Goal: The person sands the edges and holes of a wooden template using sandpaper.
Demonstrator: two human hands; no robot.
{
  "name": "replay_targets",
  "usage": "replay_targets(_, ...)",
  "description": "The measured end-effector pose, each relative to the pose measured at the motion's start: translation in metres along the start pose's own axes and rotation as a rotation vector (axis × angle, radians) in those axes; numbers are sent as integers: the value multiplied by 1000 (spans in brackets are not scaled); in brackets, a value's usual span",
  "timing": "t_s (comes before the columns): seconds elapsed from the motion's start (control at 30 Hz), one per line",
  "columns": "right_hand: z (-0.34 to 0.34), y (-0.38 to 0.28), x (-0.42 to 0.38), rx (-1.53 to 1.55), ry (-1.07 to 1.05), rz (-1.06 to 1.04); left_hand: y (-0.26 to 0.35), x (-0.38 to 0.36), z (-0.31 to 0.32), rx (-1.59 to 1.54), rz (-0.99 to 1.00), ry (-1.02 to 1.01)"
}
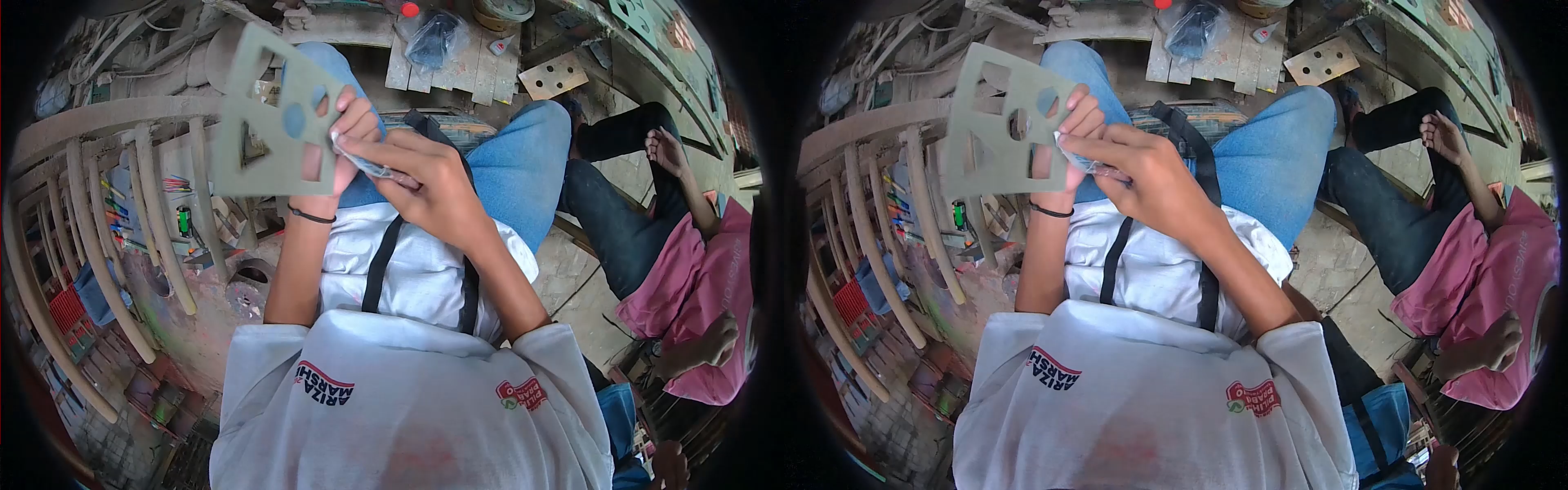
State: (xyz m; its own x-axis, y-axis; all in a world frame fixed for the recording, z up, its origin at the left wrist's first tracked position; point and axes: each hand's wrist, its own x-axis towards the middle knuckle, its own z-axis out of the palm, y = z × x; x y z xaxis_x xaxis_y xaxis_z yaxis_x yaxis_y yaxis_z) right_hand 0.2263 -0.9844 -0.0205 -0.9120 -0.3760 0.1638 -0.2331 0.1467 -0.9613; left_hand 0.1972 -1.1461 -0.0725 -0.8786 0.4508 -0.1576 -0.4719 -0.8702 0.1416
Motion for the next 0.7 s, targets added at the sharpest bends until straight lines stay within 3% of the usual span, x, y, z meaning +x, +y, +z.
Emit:
replay_targets(0.27,-10,2,13,-336,-167,-209,-5,10,5,83,14,-105)
replay_targets(0.67,-12,7,4,-401,-113,-299,-12,22,19,-22,-57,-76)
replay_targets(0.7,-11,6,3,-401,-111,-298,-9,24,15,-5,-80,-156)
